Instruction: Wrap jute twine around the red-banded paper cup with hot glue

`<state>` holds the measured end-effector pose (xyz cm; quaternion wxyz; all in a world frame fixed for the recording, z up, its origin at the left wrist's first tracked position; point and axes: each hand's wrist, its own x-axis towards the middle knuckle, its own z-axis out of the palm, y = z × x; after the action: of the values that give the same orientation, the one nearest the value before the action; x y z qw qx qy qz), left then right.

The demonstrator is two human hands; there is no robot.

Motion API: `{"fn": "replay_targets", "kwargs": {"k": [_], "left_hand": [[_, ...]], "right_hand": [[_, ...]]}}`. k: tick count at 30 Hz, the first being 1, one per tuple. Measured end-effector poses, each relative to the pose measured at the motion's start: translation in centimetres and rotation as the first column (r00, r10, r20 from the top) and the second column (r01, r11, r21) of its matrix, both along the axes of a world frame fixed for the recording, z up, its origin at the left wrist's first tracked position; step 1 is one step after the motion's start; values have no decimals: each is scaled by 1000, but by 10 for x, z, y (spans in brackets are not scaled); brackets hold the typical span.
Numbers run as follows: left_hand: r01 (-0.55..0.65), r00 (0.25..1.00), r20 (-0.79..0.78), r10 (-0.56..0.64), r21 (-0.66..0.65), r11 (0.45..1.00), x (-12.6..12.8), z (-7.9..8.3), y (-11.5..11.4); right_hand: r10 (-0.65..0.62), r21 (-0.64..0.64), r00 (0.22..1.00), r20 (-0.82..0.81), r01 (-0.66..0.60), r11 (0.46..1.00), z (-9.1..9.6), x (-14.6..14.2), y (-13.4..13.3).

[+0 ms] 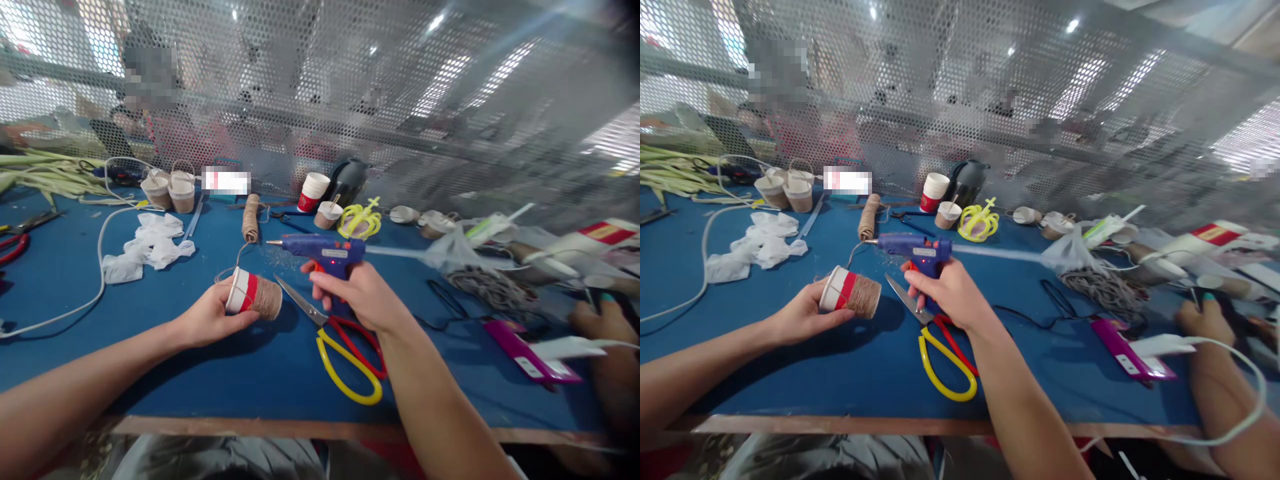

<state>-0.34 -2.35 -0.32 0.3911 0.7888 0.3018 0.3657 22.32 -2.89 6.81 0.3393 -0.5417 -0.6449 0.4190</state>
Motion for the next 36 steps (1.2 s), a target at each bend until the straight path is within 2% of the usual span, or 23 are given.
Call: {"fn": "replay_targets", "kwargs": {"k": [6, 10, 12, 25, 31, 36], "left_hand": [[-23, 1000, -7, 23, -57, 998, -1, -5, 5], [-29, 999, 16, 31, -90, 996, 0, -2, 6], [-29, 999, 28, 31, -88, 996, 0, -1, 6], [-49, 997, 49, 54, -88, 995, 2, 0, 7], [-119, 993, 1, 120, -89, 989, 0, -3, 7], [-109, 993, 20, 112, -110, 988, 0, -1, 8]], "right_hand": [[-4, 72, 981, 193, -10, 997, -9, -11, -22], [33, 298, 938, 346, -143, 944, -11, -13, -26], [58, 337, 923, 380, -196, 921, -9, -14, -26], [44, 339, 874, 483, -233, 911, -17, -14, -27], [51, 337, 858, 511, -254, 906, -19, -13, -28], [45, 340, 872, 487, -237, 910, -21, -13, -29]]}}
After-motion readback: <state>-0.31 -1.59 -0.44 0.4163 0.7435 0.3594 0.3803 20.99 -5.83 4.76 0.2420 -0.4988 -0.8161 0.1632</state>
